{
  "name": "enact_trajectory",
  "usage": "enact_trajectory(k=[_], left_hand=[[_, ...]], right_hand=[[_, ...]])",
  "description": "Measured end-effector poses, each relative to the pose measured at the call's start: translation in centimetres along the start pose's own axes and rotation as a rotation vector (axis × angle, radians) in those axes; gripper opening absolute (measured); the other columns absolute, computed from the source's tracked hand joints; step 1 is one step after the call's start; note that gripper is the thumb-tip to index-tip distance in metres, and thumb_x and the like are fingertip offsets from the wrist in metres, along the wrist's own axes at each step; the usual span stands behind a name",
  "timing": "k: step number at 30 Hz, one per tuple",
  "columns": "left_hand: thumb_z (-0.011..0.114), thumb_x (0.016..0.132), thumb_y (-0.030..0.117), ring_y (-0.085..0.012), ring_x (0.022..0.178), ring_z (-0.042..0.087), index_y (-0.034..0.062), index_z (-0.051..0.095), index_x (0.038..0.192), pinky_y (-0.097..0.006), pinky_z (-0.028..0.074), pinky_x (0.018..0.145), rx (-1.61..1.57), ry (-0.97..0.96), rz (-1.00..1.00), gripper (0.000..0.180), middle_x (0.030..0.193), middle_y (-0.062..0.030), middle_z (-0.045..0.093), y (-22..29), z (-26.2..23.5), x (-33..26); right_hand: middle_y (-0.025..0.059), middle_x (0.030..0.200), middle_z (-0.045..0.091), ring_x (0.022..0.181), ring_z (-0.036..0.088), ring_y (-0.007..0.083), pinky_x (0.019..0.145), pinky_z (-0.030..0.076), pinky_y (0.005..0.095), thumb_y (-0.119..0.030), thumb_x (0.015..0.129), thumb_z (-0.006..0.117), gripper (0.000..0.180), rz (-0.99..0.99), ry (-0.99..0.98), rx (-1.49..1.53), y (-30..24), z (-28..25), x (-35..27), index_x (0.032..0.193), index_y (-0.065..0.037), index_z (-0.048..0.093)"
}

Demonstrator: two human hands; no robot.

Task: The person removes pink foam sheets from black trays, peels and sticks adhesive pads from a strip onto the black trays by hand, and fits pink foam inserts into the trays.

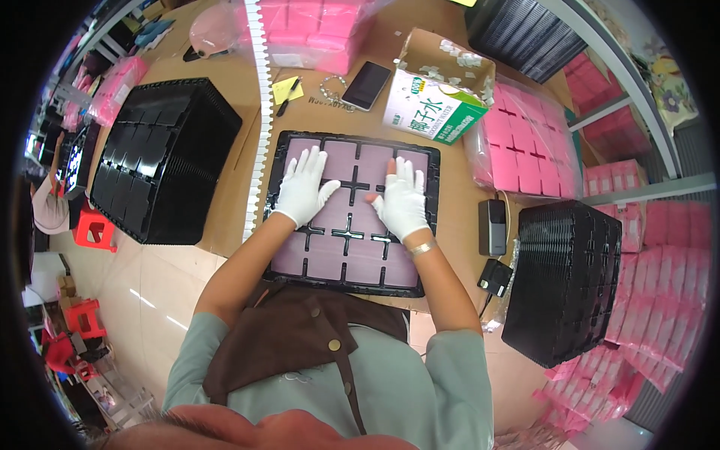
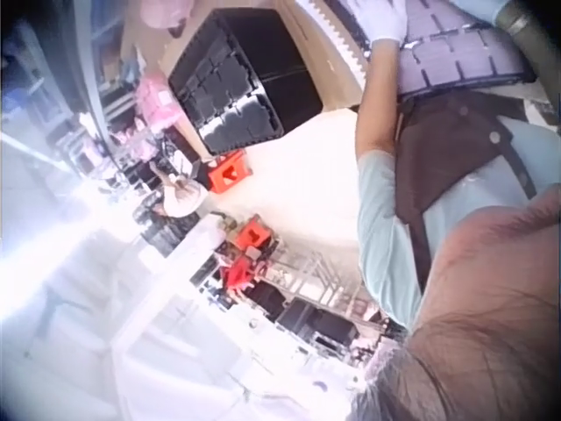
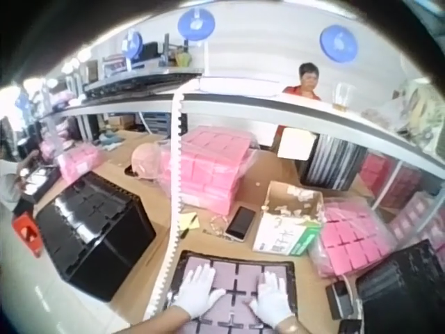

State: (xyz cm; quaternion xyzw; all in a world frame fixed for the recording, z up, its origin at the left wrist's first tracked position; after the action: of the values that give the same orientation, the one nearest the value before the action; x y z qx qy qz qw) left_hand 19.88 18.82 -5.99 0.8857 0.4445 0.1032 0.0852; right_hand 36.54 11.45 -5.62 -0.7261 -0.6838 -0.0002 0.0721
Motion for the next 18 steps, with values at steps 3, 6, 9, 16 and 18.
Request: enact_trajectory(k=[3,6,9,16,18], left_hand=[[0.045,0.093,0.053,-0.033,0.141,0.027,-0.0002,0.033,0.143,-0.044,0.018,0.115,0.077,-0.068,-0.006,0.074,0.15,-0.0204,0.031,-1.5,0.6,0.5],[0.043,0.092,0.057,-0.0291,0.14,0.029,-0.0001,0.034,0.143,-0.044,0.018,0.115,0.189,-0.059,-0.088,0.077,0.15,-0.0181,0.033,-3.4,-0.2,0.5],[0.042,0.094,0.052,-0.032,0.139,0.03,-0.0002,0.037,0.141,-0.045,0.018,0.115,0.137,0.009,-0.124,0.071,0.149,-0.0179,0.035,-2.8,-0.3,1.2],[0.046,0.094,0.048,-0.034,0.136,0.035,-0.0031,0.04,0.137,-0.044,0.022,0.113,0.043,-0.024,0.033,0.067,0.144,-0.0225,0.039,-1.0,-0.5,-1.9],[0.046,0.093,0.052,-0.0355,0.135,0.035,-0.0052,0.042,0.135,-0.044,0.023,0.114,0.026,-0.019,0.041,0.072,0.143,-0.0237,0.04,-0.8,-0.7,-1.4]], right_hand=[[0.0271,0.145,0.034,0.138,0.027,0.038,0.114,0.018,0.0503,-0.057,0.086,0.053,0.088,0.047,-0.049,-0.073,2.5,2.0,0.7,0.138,0.012,0.035],[0.0281,0.144,0.035,0.138,0.028,0.0383,0.114,0.017,0.0496,-0.059,0.088,0.048,0.087,0.096,-0.051,-0.07,4.5,1.2,1.3,0.137,0.012,0.035],[0.0286,0.142,0.038,0.137,0.03,0.0367,0.113,0.021,0.0473,-0.056,0.088,0.051,0.084,0.125,-0.019,-0.073,3.8,0.9,1.8,0.135,0.012,0.038],[0.0237,0.146,0.035,0.137,0.03,0.0357,0.115,0.019,0.047,-0.052,0.087,0.055,0.082,0.074,-0.056,-0.037,4.8,0.6,-1.0,0.139,0.008,0.035],[0.0239,0.147,0.034,0.138,0.031,0.0352,0.114,0.02,0.0463,-0.052,0.089,0.052,0.08,0.113,-0.077,-0.035,4.3,0.8,-0.3,0.14,0.008,0.035]])
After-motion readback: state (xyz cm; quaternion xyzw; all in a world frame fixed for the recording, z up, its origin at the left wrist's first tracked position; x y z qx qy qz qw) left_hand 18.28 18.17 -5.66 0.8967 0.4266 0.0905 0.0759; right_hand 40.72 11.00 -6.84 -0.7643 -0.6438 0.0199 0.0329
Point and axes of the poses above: each hand's wrist, its own x-axis towards the middle knuckle, its own z-axis out of the palm, y = z × x, the point moved 9 cm from there along x, towards the middle knuckle
